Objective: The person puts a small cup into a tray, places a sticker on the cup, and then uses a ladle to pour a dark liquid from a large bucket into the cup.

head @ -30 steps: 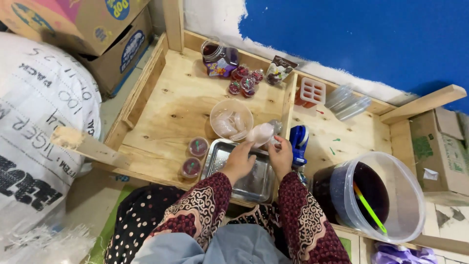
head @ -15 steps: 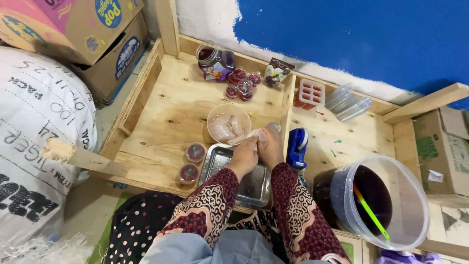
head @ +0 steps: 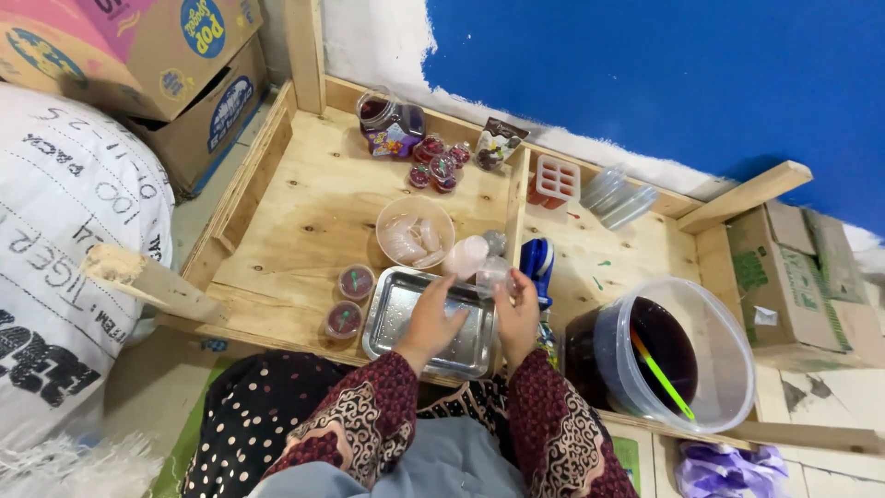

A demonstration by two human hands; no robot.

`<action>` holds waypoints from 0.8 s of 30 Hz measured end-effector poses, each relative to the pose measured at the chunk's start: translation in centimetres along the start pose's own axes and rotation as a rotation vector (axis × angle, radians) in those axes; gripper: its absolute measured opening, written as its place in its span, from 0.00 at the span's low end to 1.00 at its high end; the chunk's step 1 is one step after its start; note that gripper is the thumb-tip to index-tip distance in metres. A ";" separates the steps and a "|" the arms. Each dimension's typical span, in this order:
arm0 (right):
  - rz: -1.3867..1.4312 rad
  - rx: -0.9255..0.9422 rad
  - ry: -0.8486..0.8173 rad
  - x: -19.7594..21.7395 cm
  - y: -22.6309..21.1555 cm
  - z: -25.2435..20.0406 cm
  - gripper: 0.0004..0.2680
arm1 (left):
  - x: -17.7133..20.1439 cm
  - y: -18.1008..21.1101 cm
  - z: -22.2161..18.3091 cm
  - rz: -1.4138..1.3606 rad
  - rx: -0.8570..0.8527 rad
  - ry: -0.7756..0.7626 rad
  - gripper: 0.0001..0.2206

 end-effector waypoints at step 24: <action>0.681 -0.675 -0.076 8.4 -1.0 -13.4 0.16 | -8.3 4.4 -9.6 -0.151 -0.083 -0.249 0.40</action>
Point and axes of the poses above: each hand's wrist, its own z-axis towards the middle knuckle, its own x-axis out of the back of the hand, y = z × x, the point moved 5 cm from there along z, towards the middle knuckle, and after that the axes turned 15 degrees about -z, right-handed, at the moved point
